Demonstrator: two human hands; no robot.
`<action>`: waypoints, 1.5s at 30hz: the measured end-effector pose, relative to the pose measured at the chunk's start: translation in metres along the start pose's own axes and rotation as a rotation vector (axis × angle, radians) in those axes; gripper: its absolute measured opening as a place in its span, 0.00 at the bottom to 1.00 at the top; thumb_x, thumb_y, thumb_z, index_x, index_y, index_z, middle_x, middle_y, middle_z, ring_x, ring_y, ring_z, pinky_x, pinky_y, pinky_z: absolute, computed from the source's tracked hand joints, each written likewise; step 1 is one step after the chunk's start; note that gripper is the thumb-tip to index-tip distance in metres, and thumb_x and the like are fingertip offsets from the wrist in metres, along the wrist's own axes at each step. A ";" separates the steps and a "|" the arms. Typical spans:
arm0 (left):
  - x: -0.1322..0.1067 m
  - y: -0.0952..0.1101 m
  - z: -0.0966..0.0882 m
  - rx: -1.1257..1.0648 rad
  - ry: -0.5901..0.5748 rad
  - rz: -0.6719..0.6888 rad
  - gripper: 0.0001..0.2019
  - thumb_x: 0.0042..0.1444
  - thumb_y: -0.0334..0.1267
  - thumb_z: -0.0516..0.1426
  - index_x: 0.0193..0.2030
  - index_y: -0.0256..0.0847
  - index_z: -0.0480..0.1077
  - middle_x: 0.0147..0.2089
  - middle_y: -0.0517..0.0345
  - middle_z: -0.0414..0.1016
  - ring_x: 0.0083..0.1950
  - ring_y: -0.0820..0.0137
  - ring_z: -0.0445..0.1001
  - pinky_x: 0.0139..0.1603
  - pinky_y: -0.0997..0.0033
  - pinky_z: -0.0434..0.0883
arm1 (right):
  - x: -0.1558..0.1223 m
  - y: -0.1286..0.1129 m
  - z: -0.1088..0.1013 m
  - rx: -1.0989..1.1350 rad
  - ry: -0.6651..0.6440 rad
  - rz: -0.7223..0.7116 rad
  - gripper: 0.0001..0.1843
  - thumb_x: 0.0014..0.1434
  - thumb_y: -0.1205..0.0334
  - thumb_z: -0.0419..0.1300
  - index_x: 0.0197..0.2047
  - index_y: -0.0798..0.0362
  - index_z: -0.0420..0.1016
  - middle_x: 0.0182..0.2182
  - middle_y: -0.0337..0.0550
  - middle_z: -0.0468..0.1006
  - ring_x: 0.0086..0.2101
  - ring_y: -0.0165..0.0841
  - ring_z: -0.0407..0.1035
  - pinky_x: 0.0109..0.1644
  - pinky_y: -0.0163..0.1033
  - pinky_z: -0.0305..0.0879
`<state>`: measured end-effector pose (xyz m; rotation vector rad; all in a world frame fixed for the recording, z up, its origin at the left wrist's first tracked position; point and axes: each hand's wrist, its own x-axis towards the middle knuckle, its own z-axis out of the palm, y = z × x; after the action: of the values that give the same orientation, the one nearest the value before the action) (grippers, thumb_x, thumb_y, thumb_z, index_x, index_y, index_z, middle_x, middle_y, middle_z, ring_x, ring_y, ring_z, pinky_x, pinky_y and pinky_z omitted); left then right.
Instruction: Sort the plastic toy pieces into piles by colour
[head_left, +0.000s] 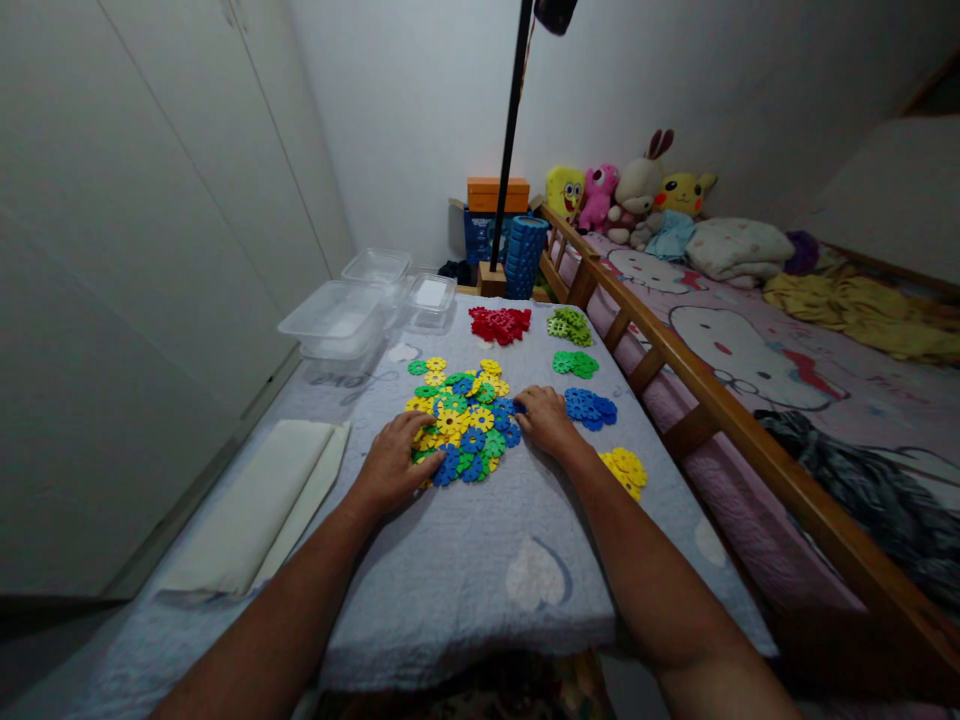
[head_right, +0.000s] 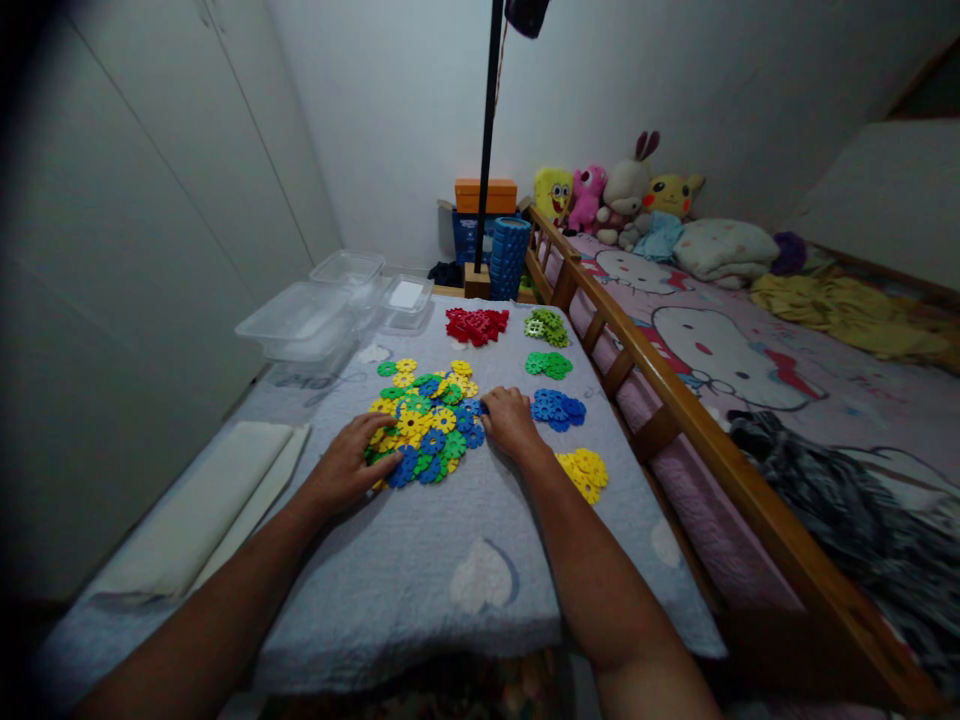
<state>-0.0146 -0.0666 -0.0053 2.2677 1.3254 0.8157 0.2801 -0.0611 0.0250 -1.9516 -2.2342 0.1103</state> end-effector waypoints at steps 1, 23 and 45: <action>0.000 0.000 0.000 0.003 0.001 -0.001 0.24 0.56 0.51 0.59 0.56 0.41 0.71 0.60 0.43 0.73 0.63 0.51 0.70 0.66 0.46 0.68 | -0.001 0.000 -0.002 -0.004 -0.002 -0.002 0.14 0.65 0.62 0.60 0.52 0.51 0.79 0.52 0.50 0.77 0.52 0.43 0.65 0.53 0.44 0.57; 0.000 0.000 0.000 0.003 0.001 -0.015 0.23 0.57 0.52 0.59 0.55 0.42 0.71 0.60 0.45 0.72 0.63 0.53 0.70 0.67 0.47 0.67 | -0.022 0.093 -0.040 0.120 0.350 0.476 0.18 0.62 0.67 0.53 0.46 0.53 0.83 0.42 0.49 0.85 0.42 0.38 0.76 0.50 0.38 0.65; 0.000 -0.002 0.003 -0.006 0.003 -0.022 0.24 0.57 0.52 0.59 0.56 0.41 0.71 0.61 0.43 0.70 0.65 0.51 0.69 0.68 0.45 0.66 | -0.016 0.056 -0.025 0.067 0.254 0.342 0.16 0.65 0.65 0.54 0.49 0.53 0.82 0.52 0.51 0.80 0.53 0.45 0.66 0.56 0.48 0.59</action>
<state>-0.0143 -0.0656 -0.0089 2.2442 1.3446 0.8155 0.3409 -0.0704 0.0388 -2.1557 -1.7087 -0.0191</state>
